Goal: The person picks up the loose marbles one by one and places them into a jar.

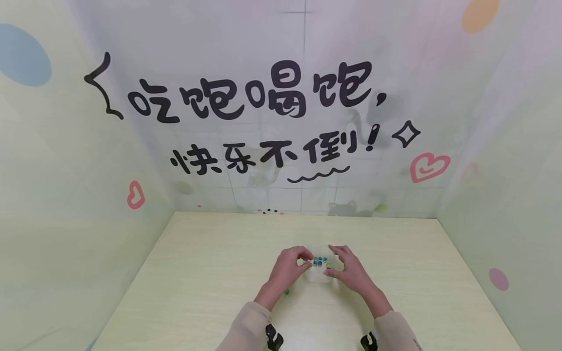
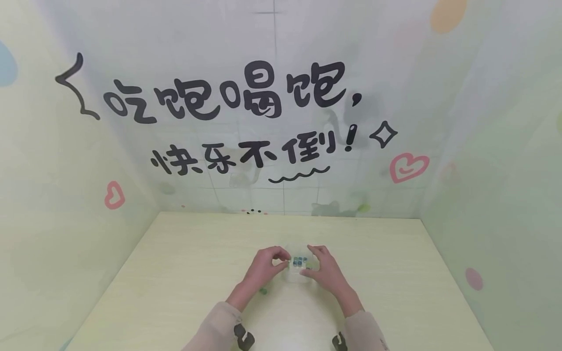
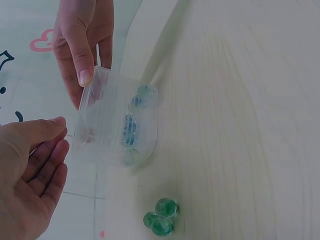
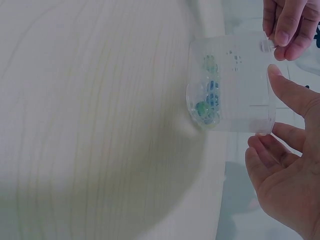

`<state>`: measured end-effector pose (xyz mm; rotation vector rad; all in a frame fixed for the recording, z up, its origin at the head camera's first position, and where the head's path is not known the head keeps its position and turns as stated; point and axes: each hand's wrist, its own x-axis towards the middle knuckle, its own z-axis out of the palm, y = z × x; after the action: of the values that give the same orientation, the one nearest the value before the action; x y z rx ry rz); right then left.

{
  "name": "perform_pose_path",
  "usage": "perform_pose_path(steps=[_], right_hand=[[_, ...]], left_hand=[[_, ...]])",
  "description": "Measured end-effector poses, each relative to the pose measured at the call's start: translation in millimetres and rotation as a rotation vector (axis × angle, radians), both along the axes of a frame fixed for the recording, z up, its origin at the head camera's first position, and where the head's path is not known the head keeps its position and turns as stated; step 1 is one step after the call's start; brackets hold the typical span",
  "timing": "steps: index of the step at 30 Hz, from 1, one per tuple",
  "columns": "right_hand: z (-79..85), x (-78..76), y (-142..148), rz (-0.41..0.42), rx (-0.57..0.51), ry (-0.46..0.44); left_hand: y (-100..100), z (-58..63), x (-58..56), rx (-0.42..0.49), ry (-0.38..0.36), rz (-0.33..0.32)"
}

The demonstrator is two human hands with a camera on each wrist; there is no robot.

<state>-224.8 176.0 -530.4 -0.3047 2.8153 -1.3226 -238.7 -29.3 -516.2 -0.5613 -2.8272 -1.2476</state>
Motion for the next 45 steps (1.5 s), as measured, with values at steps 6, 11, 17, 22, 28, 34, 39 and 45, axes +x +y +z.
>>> perform_pose_path(steps=[6,11,17,22,28,34,39,45], right_hand=[[-0.2,0.4,0,0.003,0.0,0.0],[0.1,0.8,1,0.011,0.001,0.02],[0.6,0.9,1,0.005,-0.006,0.007],[1.3,0.7,1,-0.001,-0.014,-0.006],[0.9,0.5,2,0.005,-0.017,-0.005],[-0.5,0.0,3,0.012,-0.009,-0.008],[0.1,0.6,2,0.014,-0.017,-0.01],[0.7,1.1,2,0.015,-0.016,-0.011]], left_hand=[[-1,-2.4,1.6,-0.005,-0.002,0.008],[-7,-4.1,1.5,-0.004,0.013,0.026],[-15,-5.6,1.9,-0.015,0.032,0.044],[-22,-8.1,2.9,-0.015,0.014,0.063],[-31,-9.8,4.3,-0.023,-0.002,0.077],[-39,-13.0,6.4,-0.031,-0.001,0.081],[-44,-17.1,8.1,-0.036,-0.013,0.089],[-51,-22.8,10.2,-0.043,-0.028,0.103]])
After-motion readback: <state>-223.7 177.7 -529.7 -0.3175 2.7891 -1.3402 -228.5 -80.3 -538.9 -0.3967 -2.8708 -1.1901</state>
